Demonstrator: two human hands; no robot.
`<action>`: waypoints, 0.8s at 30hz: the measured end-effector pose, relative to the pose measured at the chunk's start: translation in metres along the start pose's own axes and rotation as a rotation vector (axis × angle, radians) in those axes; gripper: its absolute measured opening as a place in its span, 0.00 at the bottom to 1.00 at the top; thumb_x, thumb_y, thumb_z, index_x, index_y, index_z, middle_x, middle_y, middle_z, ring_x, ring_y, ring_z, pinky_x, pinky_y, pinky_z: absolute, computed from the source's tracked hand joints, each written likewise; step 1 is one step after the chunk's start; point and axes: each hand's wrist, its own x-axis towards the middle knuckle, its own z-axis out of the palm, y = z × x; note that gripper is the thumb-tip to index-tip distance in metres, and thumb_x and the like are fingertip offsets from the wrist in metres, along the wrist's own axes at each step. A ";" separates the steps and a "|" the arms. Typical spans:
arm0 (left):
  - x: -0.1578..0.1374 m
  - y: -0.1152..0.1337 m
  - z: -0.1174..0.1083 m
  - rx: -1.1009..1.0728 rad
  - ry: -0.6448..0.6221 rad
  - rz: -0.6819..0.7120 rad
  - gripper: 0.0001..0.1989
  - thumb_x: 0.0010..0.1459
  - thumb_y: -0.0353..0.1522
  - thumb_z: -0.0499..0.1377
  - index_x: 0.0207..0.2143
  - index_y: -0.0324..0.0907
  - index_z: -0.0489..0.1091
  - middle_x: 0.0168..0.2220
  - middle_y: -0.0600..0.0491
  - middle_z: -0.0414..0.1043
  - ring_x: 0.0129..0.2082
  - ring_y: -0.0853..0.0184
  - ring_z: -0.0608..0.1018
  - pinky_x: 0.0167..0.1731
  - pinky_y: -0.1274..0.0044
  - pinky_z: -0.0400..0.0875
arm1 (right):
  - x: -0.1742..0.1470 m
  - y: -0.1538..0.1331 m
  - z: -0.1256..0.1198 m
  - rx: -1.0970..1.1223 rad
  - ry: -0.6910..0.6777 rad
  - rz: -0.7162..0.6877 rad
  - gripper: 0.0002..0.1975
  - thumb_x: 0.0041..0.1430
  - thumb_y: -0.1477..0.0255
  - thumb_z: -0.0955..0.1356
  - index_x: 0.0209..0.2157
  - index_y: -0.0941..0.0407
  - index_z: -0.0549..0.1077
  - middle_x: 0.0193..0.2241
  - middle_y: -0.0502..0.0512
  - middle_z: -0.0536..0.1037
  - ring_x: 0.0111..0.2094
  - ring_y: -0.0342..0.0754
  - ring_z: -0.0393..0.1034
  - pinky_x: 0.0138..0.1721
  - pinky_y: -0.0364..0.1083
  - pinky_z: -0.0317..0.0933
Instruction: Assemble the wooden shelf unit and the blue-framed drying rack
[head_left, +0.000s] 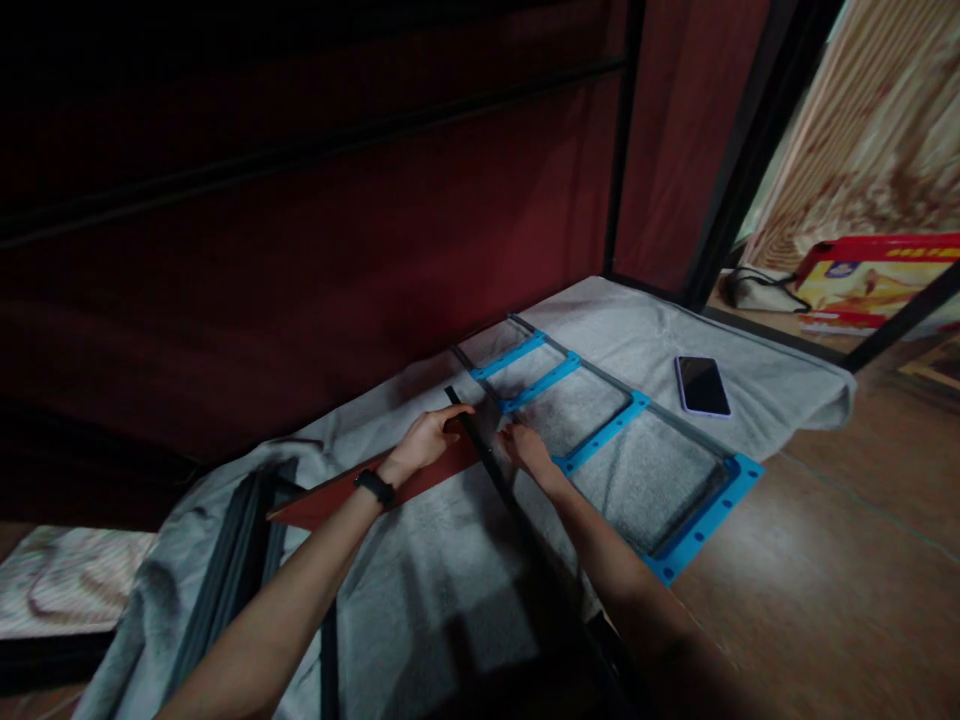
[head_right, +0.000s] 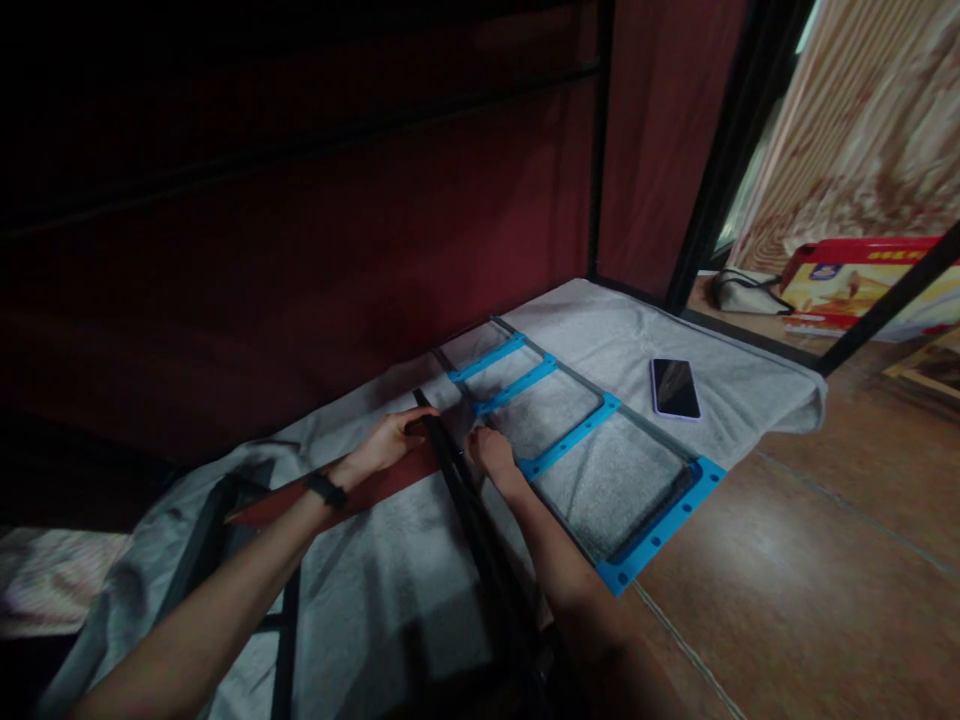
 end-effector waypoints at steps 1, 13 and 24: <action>-0.001 0.000 0.000 0.033 -0.005 0.006 0.28 0.54 0.24 0.58 0.57 0.47 0.73 0.54 0.52 0.79 0.52 0.59 0.80 0.57 0.68 0.72 | -0.001 0.003 -0.003 0.039 0.001 -0.018 0.14 0.68 0.70 0.62 0.39 0.58 0.78 0.38 0.65 0.83 0.42 0.53 0.79 0.44 0.47 0.68; -0.056 0.027 -0.052 0.328 0.051 0.172 0.34 0.59 0.28 0.61 0.67 0.47 0.61 0.63 0.47 0.70 0.61 0.59 0.73 0.61 0.69 0.66 | -0.061 0.024 -0.035 0.776 -0.011 -0.021 0.20 0.46 0.53 0.74 0.34 0.54 0.79 0.32 0.55 0.82 0.31 0.48 0.75 0.35 0.47 0.71; -0.337 -0.060 -0.038 -0.183 0.778 -0.728 0.10 0.58 0.36 0.53 0.31 0.40 0.71 0.27 0.49 0.74 0.29 0.62 0.75 0.32 0.71 0.73 | -0.140 0.127 -0.074 0.799 0.196 0.049 0.11 0.53 0.54 0.74 0.35 0.44 0.81 0.41 0.57 0.84 0.43 0.60 0.80 0.46 0.58 0.77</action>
